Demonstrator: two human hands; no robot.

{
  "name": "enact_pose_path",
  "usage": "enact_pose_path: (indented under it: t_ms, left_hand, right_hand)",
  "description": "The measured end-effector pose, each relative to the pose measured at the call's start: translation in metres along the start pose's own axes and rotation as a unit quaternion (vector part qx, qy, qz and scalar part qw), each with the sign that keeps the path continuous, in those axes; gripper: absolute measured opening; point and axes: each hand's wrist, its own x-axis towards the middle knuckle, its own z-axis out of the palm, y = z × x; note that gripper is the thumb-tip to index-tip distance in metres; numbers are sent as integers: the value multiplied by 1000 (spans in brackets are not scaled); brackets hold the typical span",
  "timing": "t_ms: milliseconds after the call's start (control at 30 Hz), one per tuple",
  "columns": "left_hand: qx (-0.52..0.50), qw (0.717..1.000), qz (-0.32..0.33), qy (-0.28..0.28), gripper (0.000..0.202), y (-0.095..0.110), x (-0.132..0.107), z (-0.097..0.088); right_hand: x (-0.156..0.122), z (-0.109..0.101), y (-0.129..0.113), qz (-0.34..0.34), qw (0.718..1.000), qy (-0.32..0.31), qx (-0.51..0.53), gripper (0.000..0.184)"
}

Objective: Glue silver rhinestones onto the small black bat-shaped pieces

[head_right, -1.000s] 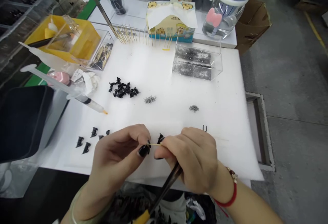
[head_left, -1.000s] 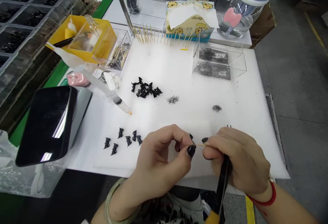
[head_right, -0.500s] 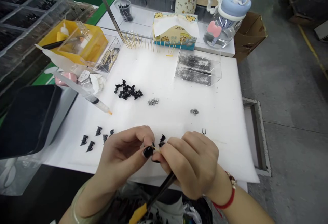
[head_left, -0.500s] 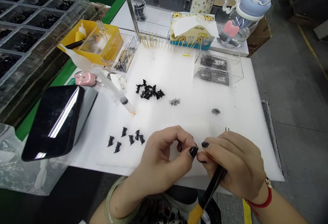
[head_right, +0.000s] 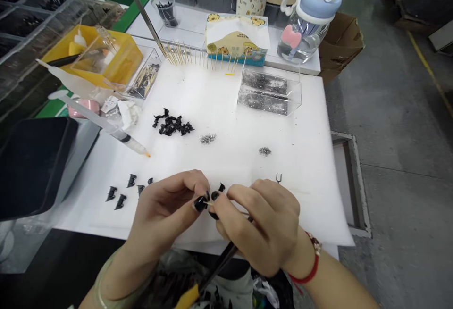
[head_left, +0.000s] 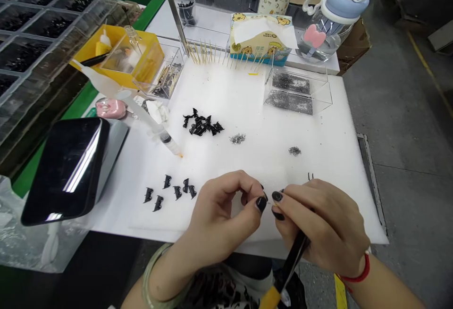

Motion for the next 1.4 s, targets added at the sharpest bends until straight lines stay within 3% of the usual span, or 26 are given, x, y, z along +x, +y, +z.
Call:
enact_pose_path:
  t_ms: [733, 900, 1067, 1167, 1400]
  left_hand:
    - [45, 996, -24, 70, 18, 7, 1, 8]
    - [47, 996, -31, 65, 17, 8, -2, 8]
    - [58, 995, -30, 76, 18, 8, -2, 7]
    - [61, 995, -25, 76, 18, 8, 0, 8]
    - [63, 995, -24, 76, 17, 8, 1, 8]
  right_hand:
    - [-2, -8, 1, -17, 999, -29, -21, 13]
    - [2, -9, -3, 29, 998, -54, -19, 12]
    - [6, -5, -2, 38, 996, -72, -29, 22]
    - [5, -3, 0, 60, 995, -80, -3, 17]
    - [3, 0, 0, 62, 996, -57, 29, 13]
